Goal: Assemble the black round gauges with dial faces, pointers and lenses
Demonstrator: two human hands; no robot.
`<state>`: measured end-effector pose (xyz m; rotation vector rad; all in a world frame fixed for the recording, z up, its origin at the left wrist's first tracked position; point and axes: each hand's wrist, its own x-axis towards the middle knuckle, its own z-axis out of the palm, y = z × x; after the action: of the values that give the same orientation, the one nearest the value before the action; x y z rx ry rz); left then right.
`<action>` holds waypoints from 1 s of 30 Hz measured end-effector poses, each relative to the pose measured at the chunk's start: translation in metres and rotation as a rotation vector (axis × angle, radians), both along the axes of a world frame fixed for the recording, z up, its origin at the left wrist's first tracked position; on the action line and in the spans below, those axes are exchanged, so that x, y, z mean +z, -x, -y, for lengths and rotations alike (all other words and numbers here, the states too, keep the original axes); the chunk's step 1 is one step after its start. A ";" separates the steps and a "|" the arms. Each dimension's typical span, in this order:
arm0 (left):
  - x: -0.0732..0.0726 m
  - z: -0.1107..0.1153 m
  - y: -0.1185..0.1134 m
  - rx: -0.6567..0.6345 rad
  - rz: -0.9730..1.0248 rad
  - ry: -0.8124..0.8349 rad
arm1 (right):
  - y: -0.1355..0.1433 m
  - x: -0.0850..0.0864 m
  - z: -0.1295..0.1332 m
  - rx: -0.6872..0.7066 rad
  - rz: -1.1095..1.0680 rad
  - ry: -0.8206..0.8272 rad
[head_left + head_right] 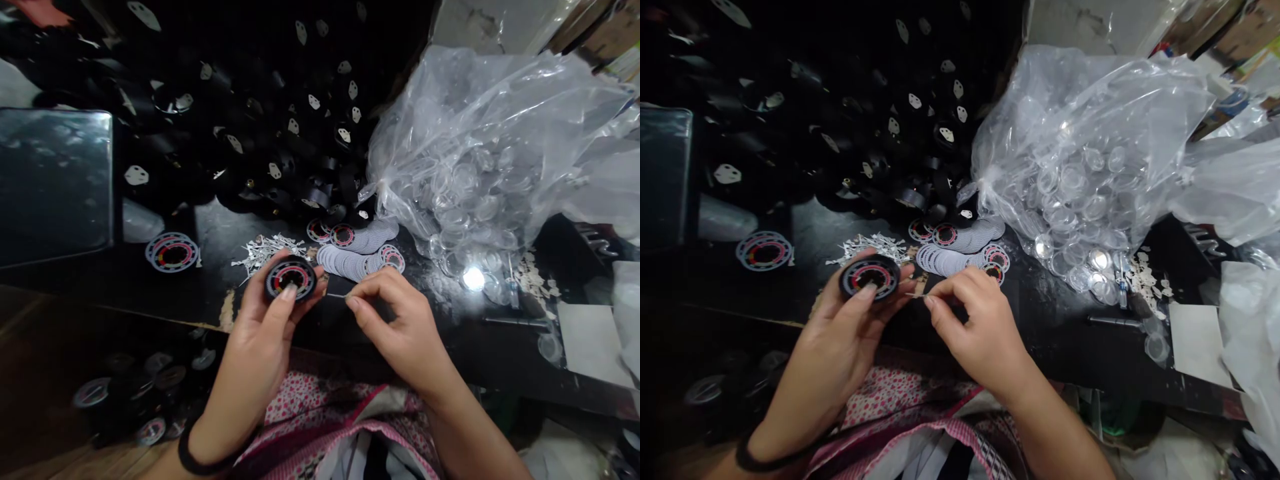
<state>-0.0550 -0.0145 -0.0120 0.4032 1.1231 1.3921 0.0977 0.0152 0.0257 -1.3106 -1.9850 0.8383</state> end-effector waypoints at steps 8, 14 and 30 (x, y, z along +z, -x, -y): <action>-0.015 0.007 -0.010 -0.202 -0.025 0.022 | -0.001 0.001 0.009 -0.036 0.127 0.004; -0.010 0.010 -0.007 -0.243 -0.060 -0.011 | -0.001 0.003 0.010 -0.036 0.127 -0.005; 0.006 0.012 -0.004 -0.158 -0.477 -0.077 | 0.009 0.002 0.020 -0.071 0.141 0.096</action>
<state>-0.0513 -0.0265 -0.0058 0.8945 1.3875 1.2325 0.0883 -0.0046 0.0273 -1.5239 -2.0137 0.8364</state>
